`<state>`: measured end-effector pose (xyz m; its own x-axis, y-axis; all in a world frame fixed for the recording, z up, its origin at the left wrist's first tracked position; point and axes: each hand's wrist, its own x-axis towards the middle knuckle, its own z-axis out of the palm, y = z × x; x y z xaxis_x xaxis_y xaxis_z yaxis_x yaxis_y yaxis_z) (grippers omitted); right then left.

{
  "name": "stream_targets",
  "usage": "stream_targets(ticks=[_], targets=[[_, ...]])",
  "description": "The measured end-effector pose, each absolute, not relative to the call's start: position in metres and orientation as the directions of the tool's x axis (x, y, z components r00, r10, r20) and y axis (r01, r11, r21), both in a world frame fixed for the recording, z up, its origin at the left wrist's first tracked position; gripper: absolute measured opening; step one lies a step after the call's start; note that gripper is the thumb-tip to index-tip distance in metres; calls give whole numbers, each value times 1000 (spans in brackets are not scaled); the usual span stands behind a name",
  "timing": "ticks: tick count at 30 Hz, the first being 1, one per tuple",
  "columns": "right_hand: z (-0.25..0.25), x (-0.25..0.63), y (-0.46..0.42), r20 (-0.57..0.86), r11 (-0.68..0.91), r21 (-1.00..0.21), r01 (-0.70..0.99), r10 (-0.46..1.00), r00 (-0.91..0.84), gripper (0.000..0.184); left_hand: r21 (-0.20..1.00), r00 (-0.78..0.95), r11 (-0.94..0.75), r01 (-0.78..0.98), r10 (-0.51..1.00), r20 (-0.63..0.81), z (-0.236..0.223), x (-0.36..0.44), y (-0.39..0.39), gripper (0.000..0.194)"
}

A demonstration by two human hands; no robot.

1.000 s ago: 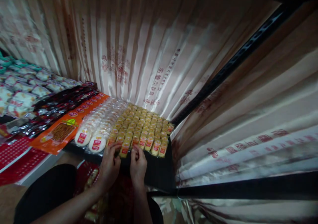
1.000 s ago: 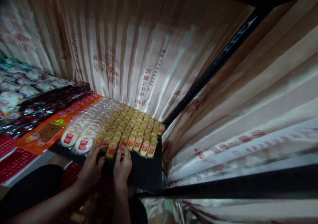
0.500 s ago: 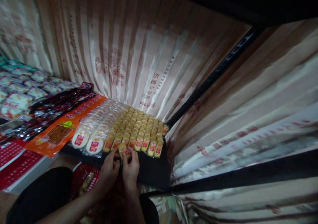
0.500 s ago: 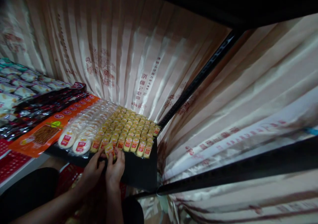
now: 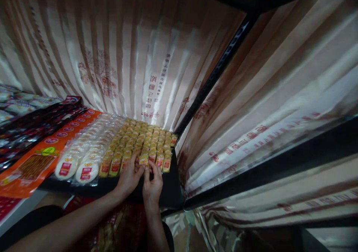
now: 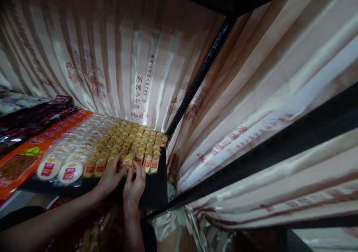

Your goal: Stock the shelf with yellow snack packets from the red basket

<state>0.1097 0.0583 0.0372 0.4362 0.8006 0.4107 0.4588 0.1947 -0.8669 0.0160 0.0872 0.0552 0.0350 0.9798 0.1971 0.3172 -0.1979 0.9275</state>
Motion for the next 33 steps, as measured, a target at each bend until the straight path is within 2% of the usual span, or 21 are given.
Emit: stream_targets(ticks=[3, 11, 17, 22, 30, 33], targets=[[43, 127, 65, 446, 181, -851, 493, 746, 495, 30, 891, 139, -281, 357, 959, 247, 63, 35, 101, 40], [68, 178, 93, 512, 142, -812, 566, 639, 574, 38, 856, 305, -353, 379, 921, 245, 96, 98, 152, 35], [71, 209, 121, 427, 96, -877, 470, 605, 673, 46, 823, 372, -432, 368, 880, 296, 115, 143, 196, 34], [65, 225, 138, 352, 40, -906, 422, 627, 695, 48, 775, 411, -458, 435, 867, 282, 106, 167, 223, 32], [38, 238, 152, 380, 5, -872, 490, 637, 670, 47, 709, 451, -463, 532, 864, 226, 80, 180, 238, 34], [31, 239, 153, 369, -25, -866, 500, 642, 672, 46, 648, 480, -502, 573, 846, 231, 74, 178, 240, 36]])
